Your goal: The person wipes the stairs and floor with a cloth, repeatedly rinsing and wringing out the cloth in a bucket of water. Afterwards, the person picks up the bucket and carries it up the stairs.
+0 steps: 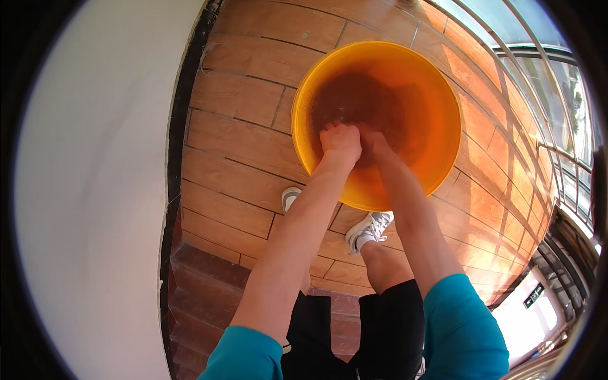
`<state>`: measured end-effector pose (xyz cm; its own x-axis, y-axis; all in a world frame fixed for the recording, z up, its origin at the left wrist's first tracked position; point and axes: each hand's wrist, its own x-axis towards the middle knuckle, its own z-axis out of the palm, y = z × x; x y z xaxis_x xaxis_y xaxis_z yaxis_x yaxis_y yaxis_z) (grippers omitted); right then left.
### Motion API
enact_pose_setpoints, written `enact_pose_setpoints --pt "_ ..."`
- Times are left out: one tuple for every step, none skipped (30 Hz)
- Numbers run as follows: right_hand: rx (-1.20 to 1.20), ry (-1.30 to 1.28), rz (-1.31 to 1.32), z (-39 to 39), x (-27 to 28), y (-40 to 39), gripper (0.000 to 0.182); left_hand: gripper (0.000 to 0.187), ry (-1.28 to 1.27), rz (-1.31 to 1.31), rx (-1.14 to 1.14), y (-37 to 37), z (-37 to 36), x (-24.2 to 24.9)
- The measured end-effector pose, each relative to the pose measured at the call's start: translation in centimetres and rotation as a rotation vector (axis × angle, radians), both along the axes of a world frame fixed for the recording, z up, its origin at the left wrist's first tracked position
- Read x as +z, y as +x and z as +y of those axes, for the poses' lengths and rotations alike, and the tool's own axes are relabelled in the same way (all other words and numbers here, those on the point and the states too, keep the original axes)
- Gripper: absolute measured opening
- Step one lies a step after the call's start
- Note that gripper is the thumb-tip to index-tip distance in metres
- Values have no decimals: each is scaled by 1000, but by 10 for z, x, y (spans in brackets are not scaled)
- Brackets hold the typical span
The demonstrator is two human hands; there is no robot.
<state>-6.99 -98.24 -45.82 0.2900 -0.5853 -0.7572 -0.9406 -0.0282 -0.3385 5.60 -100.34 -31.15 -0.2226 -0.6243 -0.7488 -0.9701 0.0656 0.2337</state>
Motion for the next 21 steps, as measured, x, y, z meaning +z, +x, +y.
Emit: enact_pose_setpoints --pt "17 51 -62 -2 17 4 43 36 25 30 53 5 2 7" --pt "34 84 -131 -5 36 6 40 33 35 52 139 7 4 16" --pt "28 80 -190 -8 57 9 37 33 46 63 140 11 8 16" --pt "-27 54 -244 -9 82 13 35 33 -52 198 309 15 13 6" --pt "-94 17 -300 -9 108 15 34 34 -151 335 481 17 15 4" --pt "-230 -21 -359 -3 140 17 32 34 -146 345 486 17 16 10" --pt "-360 -63 -426 4 169 18 31 36 -127 547 806 18 16 21" --pt "-630 -151 -564 6 198 19 31 40 -107 745 1125 19 15 33" --pt "-631 -146 -562 6 220 16 31 40 -102 742 1128 18 13 49" --pt "-719 -117 -633 8 243 12 30 42 -11 795 1213 17 13 67" --pt "-803 -93 -704 10 265 8 28 45 78 851 1297 15 14 84" --pt "-918 -122 -843 14 284 10 26 42 151 894 1357 13 14 101" --pt "-920 -122 -835 16 299 12 26 42 160 897 1358 13 14 114" --pt "-1012 -143 -924 18 313 15 27 38 403 1038 1454 13 12 127" --pt "-1104 -168 -1014 21 324 14 27 34 658 1174 1531 11 11 138" --pt "-1049 -133 -949 23 323 6 28 34 663 1180 1523 5 11 153" --pt "-1049 -139 -946 26 321 3 28 32 586 1116 1562 -1 12 168" --pt "-792 -703 -632 30 314 3 27 31 506 1052 1602 -6 12 180" --pt "-481 -1211 -276 30 320 5 28 31 504 1054 1599 -8 12 182" --pt "-482 -1214 -276 32 325 6 28 29 428 1045 1579 -10 11 183" --pt "-750 -1000 -424 34 335 8 28 28 355 1034 1559 -12 10 192"
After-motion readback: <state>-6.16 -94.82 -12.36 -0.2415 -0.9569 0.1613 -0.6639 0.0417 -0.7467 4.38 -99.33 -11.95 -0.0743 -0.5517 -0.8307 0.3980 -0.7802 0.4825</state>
